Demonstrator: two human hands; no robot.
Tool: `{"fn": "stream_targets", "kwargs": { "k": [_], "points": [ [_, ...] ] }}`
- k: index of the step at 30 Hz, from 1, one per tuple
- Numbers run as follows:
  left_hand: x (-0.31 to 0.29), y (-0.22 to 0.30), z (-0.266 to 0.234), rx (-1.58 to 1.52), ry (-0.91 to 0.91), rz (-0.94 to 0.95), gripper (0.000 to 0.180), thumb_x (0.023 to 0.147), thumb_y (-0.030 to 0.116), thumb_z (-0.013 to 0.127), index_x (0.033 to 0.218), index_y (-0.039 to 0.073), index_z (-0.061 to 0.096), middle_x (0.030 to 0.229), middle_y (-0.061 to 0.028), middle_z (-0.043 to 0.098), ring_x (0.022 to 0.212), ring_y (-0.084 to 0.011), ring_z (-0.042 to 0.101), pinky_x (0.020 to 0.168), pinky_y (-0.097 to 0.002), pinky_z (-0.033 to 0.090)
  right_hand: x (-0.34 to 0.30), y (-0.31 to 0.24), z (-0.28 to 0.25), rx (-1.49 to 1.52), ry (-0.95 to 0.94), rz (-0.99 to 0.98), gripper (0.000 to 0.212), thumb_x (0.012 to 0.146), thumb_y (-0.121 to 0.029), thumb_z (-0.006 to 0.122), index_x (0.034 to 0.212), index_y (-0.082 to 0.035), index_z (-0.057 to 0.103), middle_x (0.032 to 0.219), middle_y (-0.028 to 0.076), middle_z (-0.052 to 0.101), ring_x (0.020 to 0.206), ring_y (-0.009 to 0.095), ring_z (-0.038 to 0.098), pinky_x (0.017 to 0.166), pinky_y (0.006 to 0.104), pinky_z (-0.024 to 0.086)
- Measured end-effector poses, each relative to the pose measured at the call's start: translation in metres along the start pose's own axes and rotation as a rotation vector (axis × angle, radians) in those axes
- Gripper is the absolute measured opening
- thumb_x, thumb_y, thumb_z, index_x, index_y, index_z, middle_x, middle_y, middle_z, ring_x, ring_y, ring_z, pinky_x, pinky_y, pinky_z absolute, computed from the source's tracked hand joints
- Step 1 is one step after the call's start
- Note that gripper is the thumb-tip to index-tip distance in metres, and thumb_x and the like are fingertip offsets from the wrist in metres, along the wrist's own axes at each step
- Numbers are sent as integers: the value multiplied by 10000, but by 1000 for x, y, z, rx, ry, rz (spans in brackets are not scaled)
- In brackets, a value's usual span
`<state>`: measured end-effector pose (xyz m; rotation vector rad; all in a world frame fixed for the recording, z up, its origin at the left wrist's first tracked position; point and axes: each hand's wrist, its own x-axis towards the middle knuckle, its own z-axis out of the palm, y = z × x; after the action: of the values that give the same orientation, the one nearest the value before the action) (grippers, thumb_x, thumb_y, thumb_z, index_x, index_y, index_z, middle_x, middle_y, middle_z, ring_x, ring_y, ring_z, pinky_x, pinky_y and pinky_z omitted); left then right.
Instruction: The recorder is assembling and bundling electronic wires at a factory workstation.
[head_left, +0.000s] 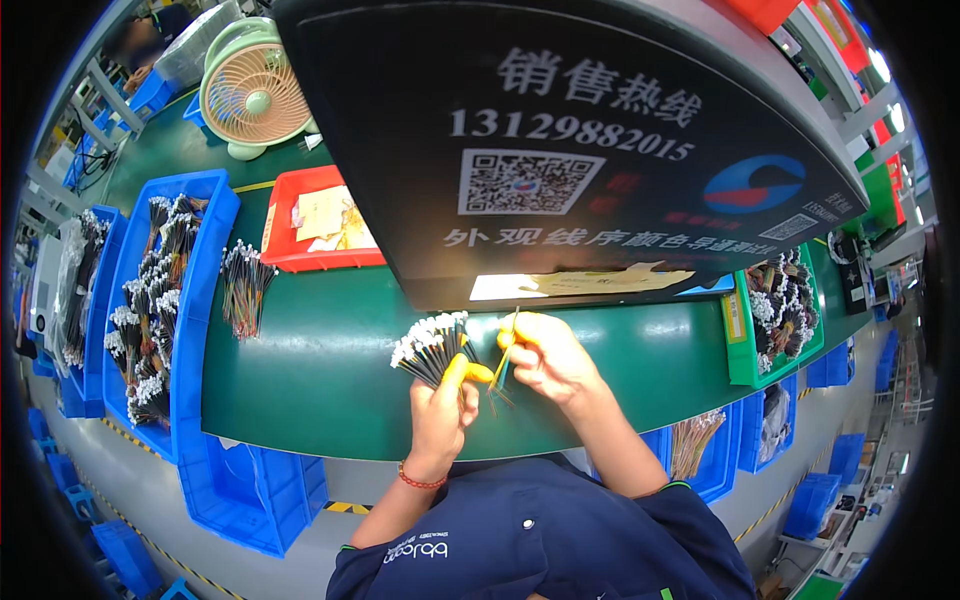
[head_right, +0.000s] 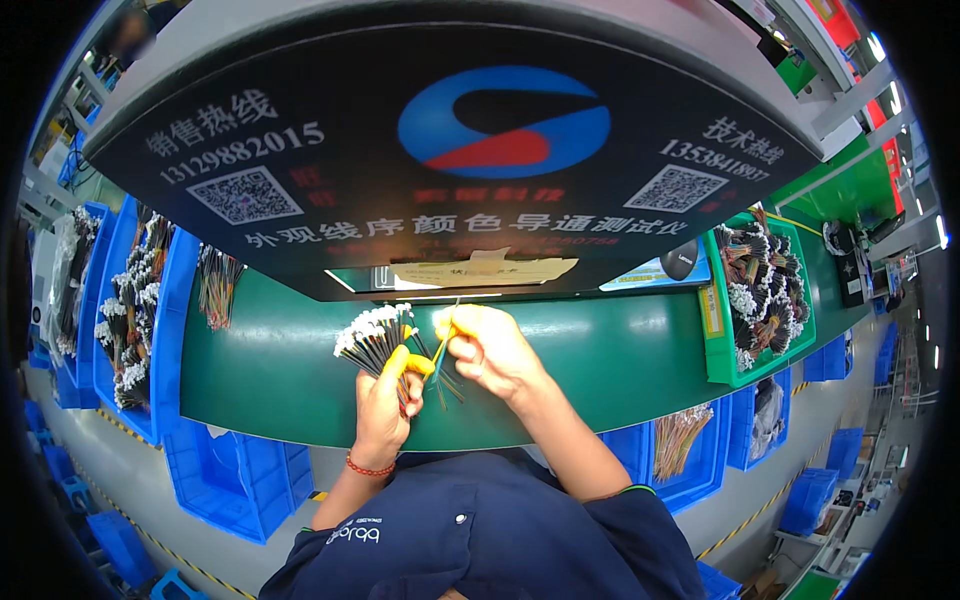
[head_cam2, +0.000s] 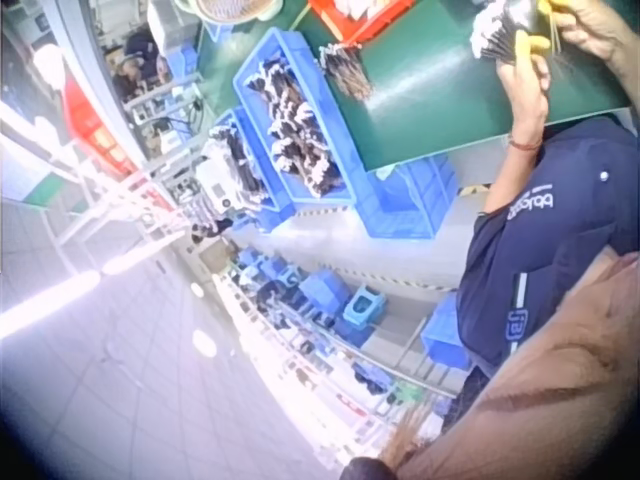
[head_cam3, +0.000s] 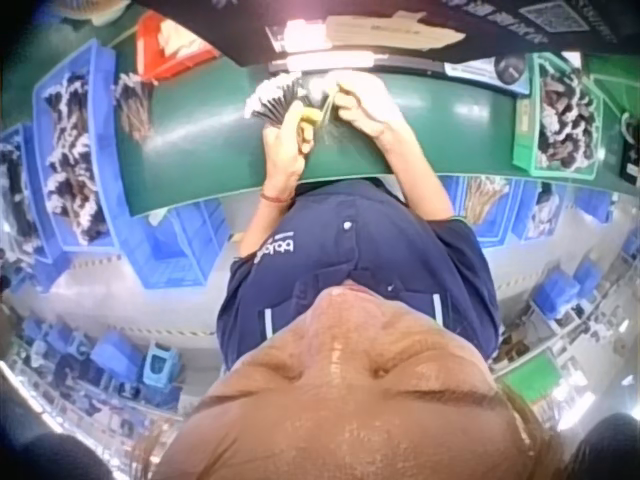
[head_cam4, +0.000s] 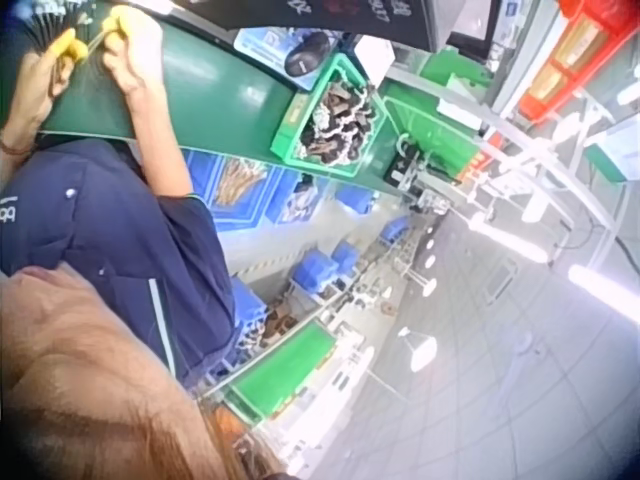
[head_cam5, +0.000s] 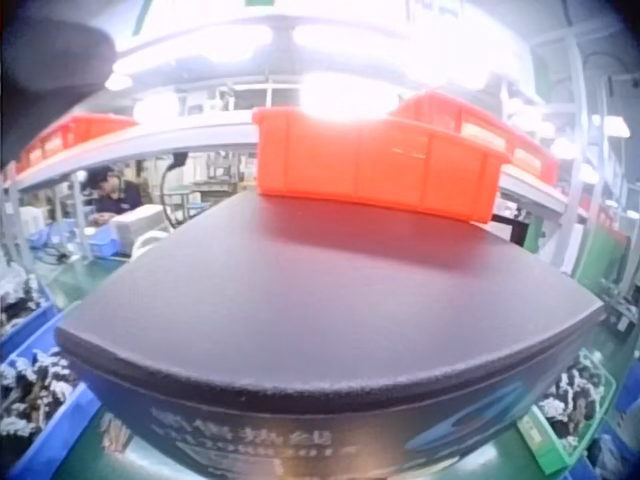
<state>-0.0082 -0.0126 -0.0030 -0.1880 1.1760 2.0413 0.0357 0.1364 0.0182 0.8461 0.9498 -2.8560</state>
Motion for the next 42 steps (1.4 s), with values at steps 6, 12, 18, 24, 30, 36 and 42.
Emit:
{"fn": "stream_targets", "kwargs": {
  "k": [6,12,18,24,30,36,42],
  "points": [
    [0,2,3,-107,-22,9,129,849,102,468,927,14,522,761,-95,599,504,-67,478,358,-175,348,12,3,-19,324,-98,95,183,851,-175,471,880,-1,521,683,28,485,457,34,334,306,145,272],
    [2,1,2,-145,-17,-35,119,847,92,472,904,8,532,776,-105,605,531,-84,501,372,-184,374,13,5,-14,376,9,79,166,850,-166,474,877,-9,519,638,7,443,458,30,333,306,144,266],
    [1,0,6,-172,-47,-66,120,845,91,480,908,5,534,769,-99,601,539,-94,509,377,-188,383,4,16,-10,-984,105,-481,193,813,-149,541,895,25,560,735,41,547,495,49,414,462,160,380],
    [-1,-6,10,-199,-58,-84,140,832,94,506,919,-11,533,776,-122,594,608,-158,567,436,-242,480,-4,11,10,-522,148,-178,158,808,-148,541,820,10,555,702,36,523,475,39,388,375,157,324],
    [1,-6,4,-213,-34,-105,166,824,102,520,931,-24,531,787,-131,595,611,-167,574,435,-251,485,10,0,-15,227,-43,93,156,849,-165,467,827,-15,507,701,29,493,434,23,313,285,134,237],
    [1,-5,5,-221,-17,-112,145,816,92,529,916,-14,536,760,-119,589,609,-169,575,435,-251,484,12,3,-12,307,16,59,156,850,-167,473,843,-16,512,689,20,471,437,21,320,289,134,254],
    [1,-4,5,-203,-21,-101,143,817,88,528,921,-10,535,759,-113,588,608,-166,575,434,-245,479,10,5,-15,154,-97,48,153,834,-145,504,856,2,538,641,7,476,478,23,382,356,143,327]
  ]
}}
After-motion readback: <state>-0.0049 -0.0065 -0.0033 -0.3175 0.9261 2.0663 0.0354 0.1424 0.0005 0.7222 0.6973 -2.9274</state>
